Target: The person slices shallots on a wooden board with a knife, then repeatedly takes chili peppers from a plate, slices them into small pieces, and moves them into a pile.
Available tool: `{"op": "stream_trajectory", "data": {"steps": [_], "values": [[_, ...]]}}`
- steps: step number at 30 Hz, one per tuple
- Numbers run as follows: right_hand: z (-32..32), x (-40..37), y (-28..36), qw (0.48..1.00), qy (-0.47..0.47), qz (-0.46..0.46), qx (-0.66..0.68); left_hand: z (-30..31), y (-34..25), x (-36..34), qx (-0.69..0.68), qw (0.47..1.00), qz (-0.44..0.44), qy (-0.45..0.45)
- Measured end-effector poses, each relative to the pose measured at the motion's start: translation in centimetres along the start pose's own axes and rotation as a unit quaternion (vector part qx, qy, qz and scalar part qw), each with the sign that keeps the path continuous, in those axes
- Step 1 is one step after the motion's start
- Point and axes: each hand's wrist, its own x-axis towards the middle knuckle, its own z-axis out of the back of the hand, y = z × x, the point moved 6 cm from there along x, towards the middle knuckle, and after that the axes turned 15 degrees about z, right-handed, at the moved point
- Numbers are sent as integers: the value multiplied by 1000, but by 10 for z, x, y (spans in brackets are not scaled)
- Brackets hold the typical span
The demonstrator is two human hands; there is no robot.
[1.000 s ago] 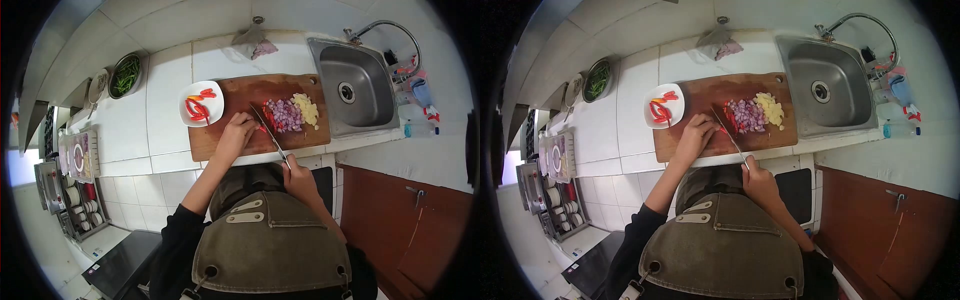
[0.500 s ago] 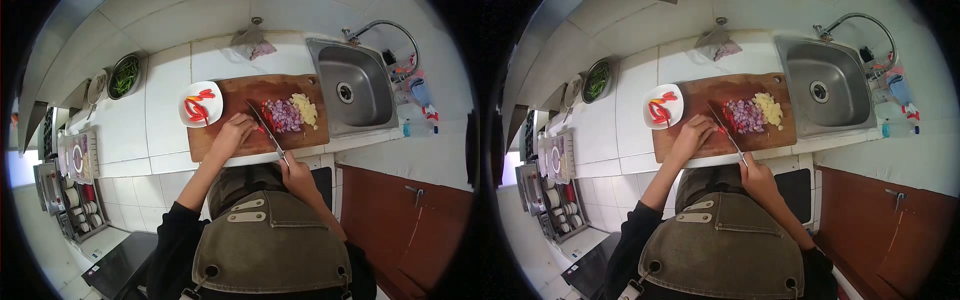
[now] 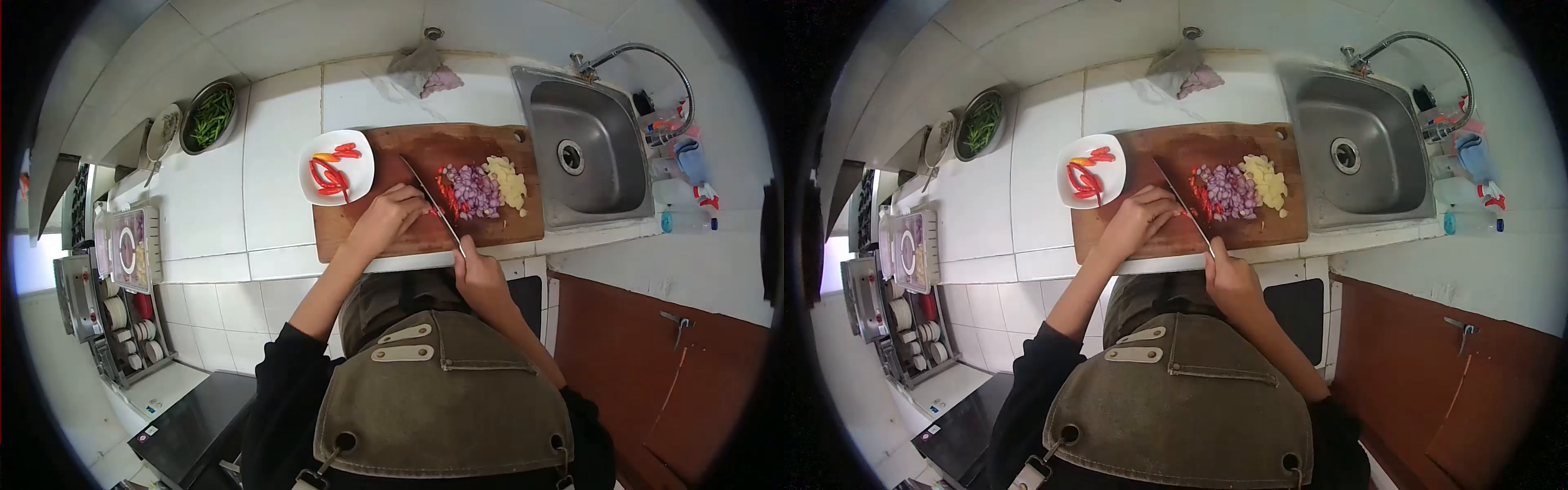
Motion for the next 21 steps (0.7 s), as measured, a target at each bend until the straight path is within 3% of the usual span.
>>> {"op": "stream_trajectory", "data": {"steps": [4, 12, 21], "values": [[-1, -1, -4, 1000, 0, -19, 15, 7, -13, -3, 6, 999, 15, 30], [-1, -3, -10, 997, -14, -19, 74, 1, 3, -20, -34, 989, 123, -76], [17, -17, 3, 998, 3, 4, 70, -1, 2, -13, -67, 989, 112, -73]]}}
